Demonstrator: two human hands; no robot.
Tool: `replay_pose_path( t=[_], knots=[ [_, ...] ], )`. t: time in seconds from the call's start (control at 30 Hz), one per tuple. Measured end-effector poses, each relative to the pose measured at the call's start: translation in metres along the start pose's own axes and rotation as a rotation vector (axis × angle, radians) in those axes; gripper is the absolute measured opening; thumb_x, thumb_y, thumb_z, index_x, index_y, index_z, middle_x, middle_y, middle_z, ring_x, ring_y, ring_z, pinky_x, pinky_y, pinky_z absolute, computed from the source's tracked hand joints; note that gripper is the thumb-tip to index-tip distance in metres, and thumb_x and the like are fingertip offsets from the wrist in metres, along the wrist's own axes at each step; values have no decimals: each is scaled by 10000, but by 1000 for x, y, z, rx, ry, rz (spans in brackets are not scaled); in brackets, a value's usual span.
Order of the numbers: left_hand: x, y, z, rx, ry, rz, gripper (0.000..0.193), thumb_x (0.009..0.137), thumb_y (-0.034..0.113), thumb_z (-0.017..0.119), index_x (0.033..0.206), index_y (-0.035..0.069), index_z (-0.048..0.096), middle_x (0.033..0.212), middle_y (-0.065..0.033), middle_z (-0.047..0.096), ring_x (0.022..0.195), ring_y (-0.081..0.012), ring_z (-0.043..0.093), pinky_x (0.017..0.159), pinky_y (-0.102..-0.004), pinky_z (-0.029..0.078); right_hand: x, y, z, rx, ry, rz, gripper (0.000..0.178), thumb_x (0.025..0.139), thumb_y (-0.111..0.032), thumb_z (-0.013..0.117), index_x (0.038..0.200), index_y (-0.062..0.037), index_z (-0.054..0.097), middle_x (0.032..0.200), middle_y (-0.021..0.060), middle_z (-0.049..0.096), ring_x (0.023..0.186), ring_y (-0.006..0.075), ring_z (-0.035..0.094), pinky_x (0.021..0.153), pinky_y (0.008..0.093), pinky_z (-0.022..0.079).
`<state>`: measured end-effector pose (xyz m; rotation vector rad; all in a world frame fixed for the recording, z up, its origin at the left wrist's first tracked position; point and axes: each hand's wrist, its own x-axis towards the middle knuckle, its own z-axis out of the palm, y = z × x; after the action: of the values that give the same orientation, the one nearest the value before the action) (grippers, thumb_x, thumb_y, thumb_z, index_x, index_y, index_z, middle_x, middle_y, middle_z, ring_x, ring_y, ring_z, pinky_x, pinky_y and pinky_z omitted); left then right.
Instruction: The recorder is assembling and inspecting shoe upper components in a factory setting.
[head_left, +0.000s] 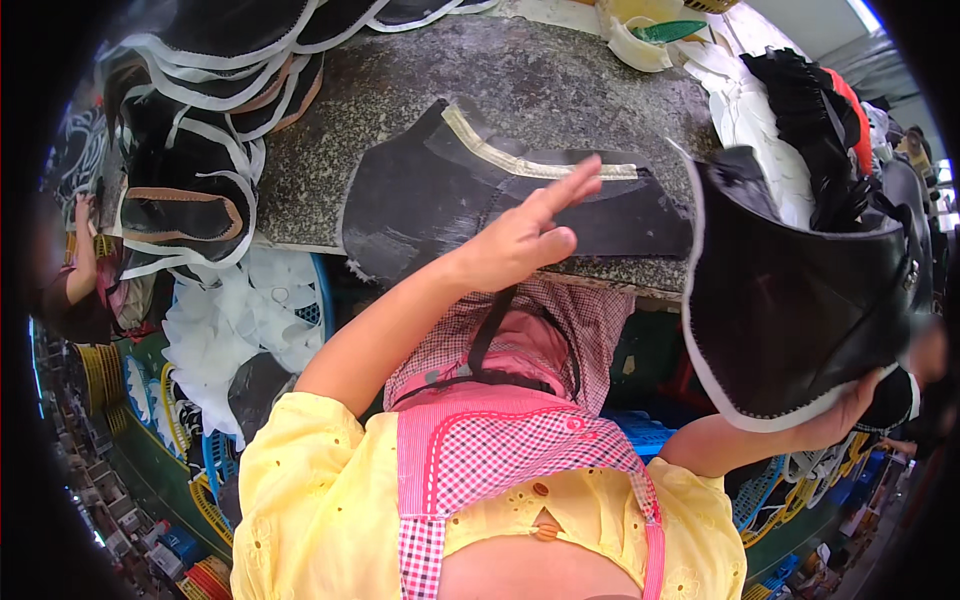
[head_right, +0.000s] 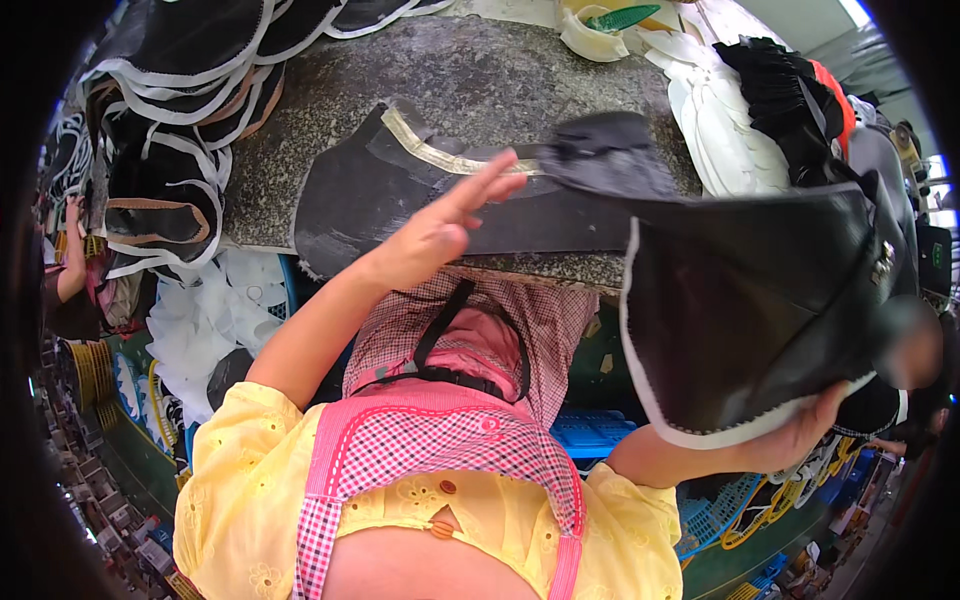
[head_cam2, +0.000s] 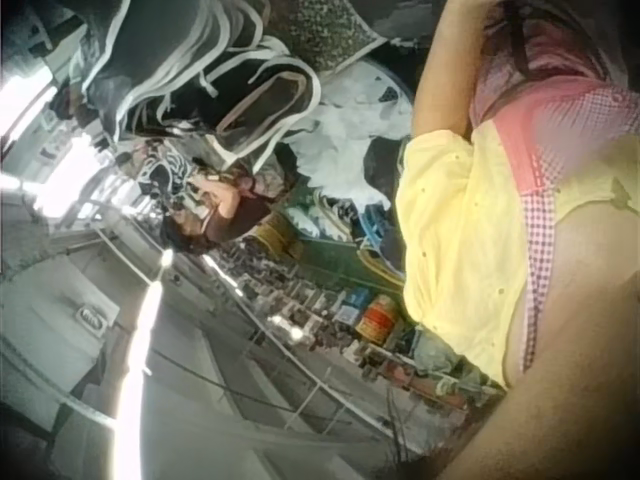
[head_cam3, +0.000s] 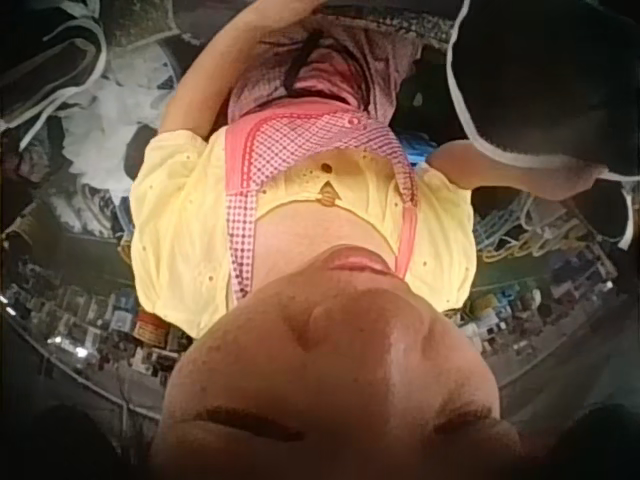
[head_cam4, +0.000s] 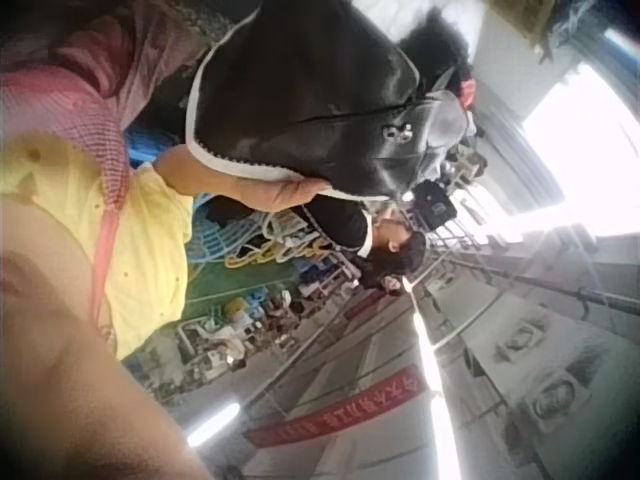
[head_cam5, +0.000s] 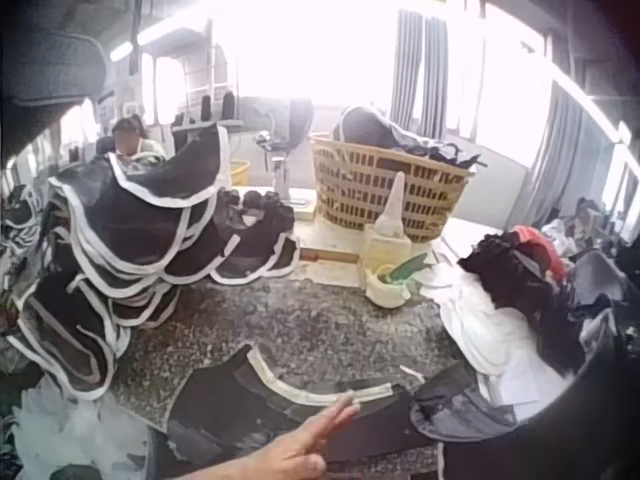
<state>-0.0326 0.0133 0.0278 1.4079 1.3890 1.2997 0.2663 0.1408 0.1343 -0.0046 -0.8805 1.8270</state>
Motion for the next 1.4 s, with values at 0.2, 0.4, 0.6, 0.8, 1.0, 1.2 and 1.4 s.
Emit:
replay_pose_path(
  t=[0.2, 0.4, 0.6, 0.8, 1.0, 1.2, 1.4],
  knots=[
    [26, 11, 8, -376, 71, -129, 1195, 561, 749, 573, 1384, 193, -91, 1403, -176, 203, 1278, -305, 231, 990, -466, 194, 86, 145, 69, -270, 316, -145, 423, 876, -207, 378, 1228, 23, 420, 1270, 186, 413, 1167, 316, 404, 1012, 447, 275],
    [35, 7, 10, -729, -115, -58, 1129, 613, 604, 640, 1384, 195, -76, 1397, -185, 198, 1279, -287, 236, 963, -417, 242, 9, 39, 69, -605, 675, -367, 414, 874, -198, 372, 1219, 24, 431, 1249, 187, 433, 1141, 314, 432, 993, 445, 312],
    [24, -2, 1, -1040, -59, -78, 1087, 623, 246, 738, 1394, 184, -25, 1346, -138, 283, 1180, -228, 359, 949, -379, 303, -3, 96, 11, 91, 348, 77, 415, 890, -296, 402, 1202, -30, 466, 1222, 121, 487, 1100, 280, 478, 970, 399, 337],
    [1, -2, -36, -763, 48, -168, 489, 602, -66, 689, 1062, 15, 544, 973, -52, 582, 894, -125, 548, 799, -254, 445, -46, 155, -44, -58, 460, 300, 376, 864, -237, 488, 1171, -23, 455, 1167, 81, 516, 1066, 201, 494, 916, 325, 370],
    [-12, 40, -66, 42, -81, 23, 265, 648, -24, 677, 902, 23, 623, 848, -47, 629, 811, -135, 589, 718, -252, 459, -33, 112, -37, -1454, 6, 310, 268, 643, -189, 741, 613, -17, 537, 656, 73, 584, 596, 100, 537, 533, 251, 421],
    [-22, 60, -76, 220, -62, 227, 283, 604, 10, 713, 873, 64, 642, 715, -44, 607, 654, -194, 583, 662, -252, 457, 85, 138, 3, -1366, -855, -6, 872, 541, -464, 736, 1251, -86, 400, 1338, 118, 362, 1294, 338, 197, 1029, 430, 183],
    [-45, 57, -82, 198, 4, 380, 311, 578, 44, 738, 871, 115, 660, 632, 4, 566, 565, -168, 530, 714, -288, 428, 111, 168, 22, -1165, -1269, 348, 161, 661, -190, 622, 761, -88, 548, 1086, 84, 546, 1181, 311, 357, 1035, 448, 164]
  ],
)
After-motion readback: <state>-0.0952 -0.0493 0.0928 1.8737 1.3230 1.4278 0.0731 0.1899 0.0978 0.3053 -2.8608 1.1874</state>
